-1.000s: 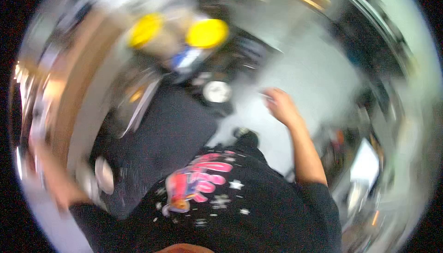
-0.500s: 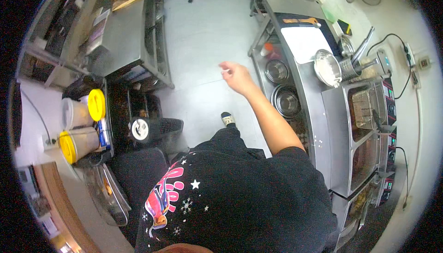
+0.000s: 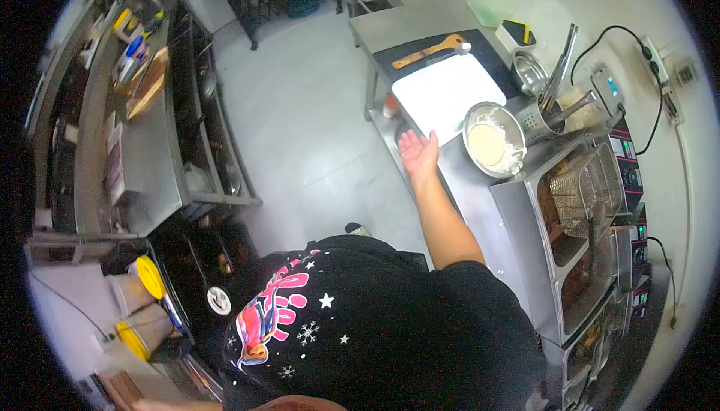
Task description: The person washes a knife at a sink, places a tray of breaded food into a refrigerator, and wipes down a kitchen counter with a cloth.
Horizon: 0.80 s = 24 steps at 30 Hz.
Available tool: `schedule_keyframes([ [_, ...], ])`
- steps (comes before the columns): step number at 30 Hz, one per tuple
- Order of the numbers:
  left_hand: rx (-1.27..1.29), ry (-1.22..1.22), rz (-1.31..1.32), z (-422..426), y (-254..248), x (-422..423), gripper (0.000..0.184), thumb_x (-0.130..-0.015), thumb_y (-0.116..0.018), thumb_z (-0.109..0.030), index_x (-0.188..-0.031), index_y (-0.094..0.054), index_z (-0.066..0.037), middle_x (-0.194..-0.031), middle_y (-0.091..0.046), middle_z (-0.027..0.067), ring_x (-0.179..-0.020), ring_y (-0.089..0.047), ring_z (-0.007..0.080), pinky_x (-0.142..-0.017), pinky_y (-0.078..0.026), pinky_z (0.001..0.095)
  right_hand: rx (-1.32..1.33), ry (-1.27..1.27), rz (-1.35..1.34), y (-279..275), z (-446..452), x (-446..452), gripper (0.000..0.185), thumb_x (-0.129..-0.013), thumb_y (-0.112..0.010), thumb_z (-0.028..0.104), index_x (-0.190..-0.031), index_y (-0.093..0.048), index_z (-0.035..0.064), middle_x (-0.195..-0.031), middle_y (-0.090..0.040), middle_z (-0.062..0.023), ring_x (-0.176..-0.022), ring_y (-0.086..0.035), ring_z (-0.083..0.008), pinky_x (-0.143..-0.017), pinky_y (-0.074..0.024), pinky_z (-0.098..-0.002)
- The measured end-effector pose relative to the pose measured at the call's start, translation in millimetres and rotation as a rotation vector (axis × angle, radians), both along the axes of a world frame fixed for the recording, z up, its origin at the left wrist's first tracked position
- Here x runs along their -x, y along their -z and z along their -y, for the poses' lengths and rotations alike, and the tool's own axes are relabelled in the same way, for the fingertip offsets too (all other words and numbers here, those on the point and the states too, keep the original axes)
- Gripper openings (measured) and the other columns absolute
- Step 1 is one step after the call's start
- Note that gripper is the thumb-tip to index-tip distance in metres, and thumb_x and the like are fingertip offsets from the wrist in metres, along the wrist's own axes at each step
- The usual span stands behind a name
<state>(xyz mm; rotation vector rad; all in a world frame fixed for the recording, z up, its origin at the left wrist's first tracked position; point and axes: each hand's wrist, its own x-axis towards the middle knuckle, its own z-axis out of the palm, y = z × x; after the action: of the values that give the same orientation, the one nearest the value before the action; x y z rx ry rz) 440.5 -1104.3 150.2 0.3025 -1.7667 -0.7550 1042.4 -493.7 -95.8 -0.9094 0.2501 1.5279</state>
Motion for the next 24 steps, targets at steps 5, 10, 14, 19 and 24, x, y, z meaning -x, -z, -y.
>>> schedule_keyframes([
  [5, 0.055, 0.345, 0.039, -131.5, 1.7, 28.2, 0.046, -0.078, -0.067, -0.019, -0.113, -0.05, 0.006, -0.109, -0.056, 0.0198, -0.096, -0.056, 0.0256, -0.082, -0.046, 0.0356, -0.035, -0.127, 0.056, -20.9, 7.2, 3.8, 0.048, -0.087, -0.048, 0.04, -0.12, -0.034, 0.0094, -0.107, -0.053, -0.0159, -0.086, -0.056, -0.0265, -0.072, -0.0445, -0.0385],
  [10, 0.171, 0.741, -0.072, -296.5, -3.4, 17.6, 0.04, -0.077, -0.069, -0.013, -0.109, -0.053, 0.005, -0.107, -0.057, 0.0188, -0.095, -0.056, 0.026, -0.083, -0.046, 0.035, -0.051, -0.415, 0.533, -32.2, -2.0, 11.9, 0.025, -0.085, -0.052, 0.023, -0.104, -0.05, 0.007, -0.088, -0.058, -0.0075, -0.072, -0.055, -0.0163, -0.06, -0.0447, -0.0291],
  [14, 0.332, 0.848, -0.117, -389.6, -6.2, 33.7, 0.036, -0.079, -0.065, -0.009, -0.11, -0.052, 0.004, -0.108, -0.055, 0.0151, -0.099, -0.054, 0.0247, -0.086, -0.045, 0.0334, -0.221, -0.459, 1.504, -38.3, -88.8, 1.0, 0.026, -0.085, -0.052, 0.023, -0.096, -0.063, 0.0025, -0.082, -0.065, -0.0103, -0.071, -0.061, -0.0176, -0.065, -0.0474, -0.0299],
  [19, 0.302, 1.126, -0.174, -498.1, -10.5, 59.3, 0.034, -0.083, -0.06, -0.006, -0.114, -0.048, 0.001, -0.117, -0.049, 0.0125, -0.1, -0.052, 0.0213, -0.086, -0.045, 0.0316, 0.063, -0.381, 1.966, -32.5, -226.8, -23.8, 0.045, -0.074, -0.061, 0.035, -0.105, -0.058, 0.0027, -0.094, -0.063, -0.02, -0.093, -0.06, -0.0325, -0.083, -0.0446, -0.0387],
  [24, 0.436, 1.23, -0.247, -564.5, -35.6, 103.6, 0.034, -0.085, -0.055, -0.001, -0.117, -0.043, 0.003, -0.119, -0.049, 0.0125, -0.101, -0.052, 0.0207, -0.087, -0.044, 0.0302, 0.685, -0.548, 1.872, -33.6, -284.9, 5.4, 0.061, -0.08, -0.054, 0.038, -0.129, -0.037, 0.0043, -0.123, -0.043, -0.0266, -0.113, -0.046, -0.0368, -0.095, -0.0373, -0.0394],
])
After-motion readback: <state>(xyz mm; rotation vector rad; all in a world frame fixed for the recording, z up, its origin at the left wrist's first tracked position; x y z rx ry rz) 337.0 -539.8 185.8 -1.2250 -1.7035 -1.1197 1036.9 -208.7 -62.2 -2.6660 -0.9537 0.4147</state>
